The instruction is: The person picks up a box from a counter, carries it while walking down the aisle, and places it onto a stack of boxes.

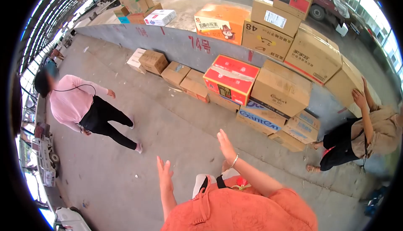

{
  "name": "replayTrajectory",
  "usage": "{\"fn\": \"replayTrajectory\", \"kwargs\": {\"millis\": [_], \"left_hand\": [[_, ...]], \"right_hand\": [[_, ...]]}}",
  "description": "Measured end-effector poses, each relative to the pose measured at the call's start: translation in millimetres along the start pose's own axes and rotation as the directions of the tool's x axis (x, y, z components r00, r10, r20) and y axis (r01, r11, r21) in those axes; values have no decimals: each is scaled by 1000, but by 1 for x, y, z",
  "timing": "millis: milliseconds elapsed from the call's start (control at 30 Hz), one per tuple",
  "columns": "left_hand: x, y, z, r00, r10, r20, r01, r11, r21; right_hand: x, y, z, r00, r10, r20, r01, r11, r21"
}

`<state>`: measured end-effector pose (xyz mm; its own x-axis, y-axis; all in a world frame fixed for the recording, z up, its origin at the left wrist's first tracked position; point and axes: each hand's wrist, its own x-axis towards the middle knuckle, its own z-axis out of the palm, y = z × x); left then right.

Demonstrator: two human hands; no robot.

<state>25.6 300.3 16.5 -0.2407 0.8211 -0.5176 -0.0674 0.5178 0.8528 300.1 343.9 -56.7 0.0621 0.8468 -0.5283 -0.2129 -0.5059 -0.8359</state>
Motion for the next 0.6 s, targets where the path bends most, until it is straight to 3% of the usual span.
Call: {"fn": "replayTrajectory", "kwargs": {"millis": [267,467,600], "left_hand": [[98,18,5,997,-49,60,41,990,131],[199,61,35,985,41,169,-55,995,78],[265,95,50,955,179,237,-200,977,68]], "right_hand": [[72,-11,-15,987,83,-137,-74,995,73],[124,-42,-4,963,75,-259,-37,988,148],[173,-68,12,950,70,-305,-7,979,202]]}}
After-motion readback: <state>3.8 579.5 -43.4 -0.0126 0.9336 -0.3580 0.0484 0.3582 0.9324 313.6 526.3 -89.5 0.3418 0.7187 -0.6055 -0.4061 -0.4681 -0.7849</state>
